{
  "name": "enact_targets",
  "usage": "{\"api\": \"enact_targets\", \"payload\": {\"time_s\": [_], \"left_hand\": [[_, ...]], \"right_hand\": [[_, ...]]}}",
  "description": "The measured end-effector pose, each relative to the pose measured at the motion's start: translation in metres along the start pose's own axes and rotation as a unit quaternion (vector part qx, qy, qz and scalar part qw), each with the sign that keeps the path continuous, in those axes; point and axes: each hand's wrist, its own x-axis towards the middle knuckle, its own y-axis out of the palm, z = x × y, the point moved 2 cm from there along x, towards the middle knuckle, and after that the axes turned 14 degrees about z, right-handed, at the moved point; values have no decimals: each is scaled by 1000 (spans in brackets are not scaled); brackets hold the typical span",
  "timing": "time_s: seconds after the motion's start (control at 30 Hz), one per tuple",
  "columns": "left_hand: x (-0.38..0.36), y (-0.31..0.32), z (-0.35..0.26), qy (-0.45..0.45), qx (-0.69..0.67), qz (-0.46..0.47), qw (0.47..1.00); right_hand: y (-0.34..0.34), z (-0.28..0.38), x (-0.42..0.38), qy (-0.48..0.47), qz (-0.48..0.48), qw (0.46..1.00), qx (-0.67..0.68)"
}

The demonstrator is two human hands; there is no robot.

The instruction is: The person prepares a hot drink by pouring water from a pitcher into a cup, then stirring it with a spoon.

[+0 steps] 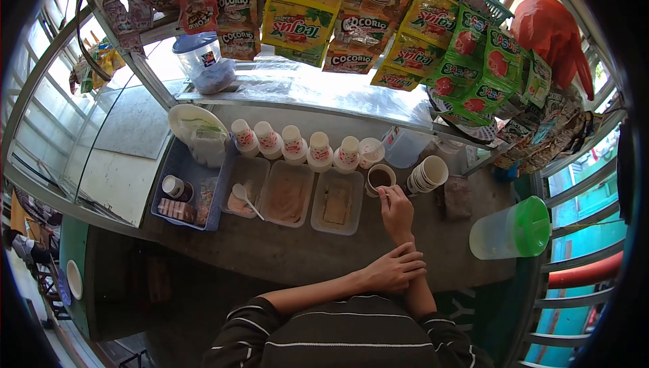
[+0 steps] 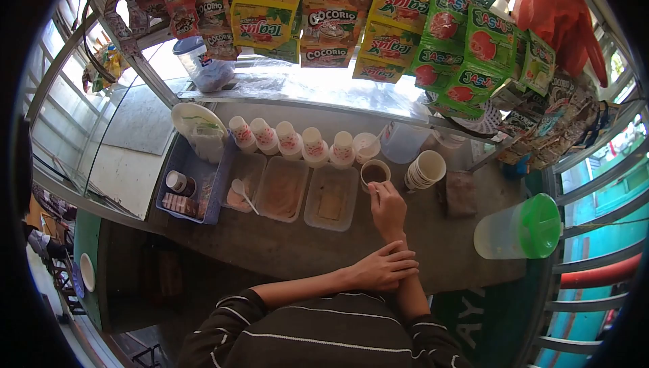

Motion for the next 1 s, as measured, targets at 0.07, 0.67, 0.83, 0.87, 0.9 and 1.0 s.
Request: {"api": "enact_targets", "payload": {"time_s": [0.07,0.67,0.83,0.87,0.9,1.0], "left_hand": [[-5,-2,3,24,80,-35,996],[-246,-111,71,-585,143,-293,743],[-251,-103,66,-575,127,-296,752],[-251,-101,67,-572,125,-298,754],[-252,-99,68,-572,124,-297,754],[-256,-93,72,-572,129,-291,756]], "right_hand": [[0,1,4,-1,10,1000,5],[-4,-20,24,-1,13,997,72],[-6,-22,28,-28,-9,999,22],[-6,-24,28,-14,-3,1000,21],[-7,-25,28,-14,-2,1000,21],[-10,-27,28,9,12,1000,19]]}}
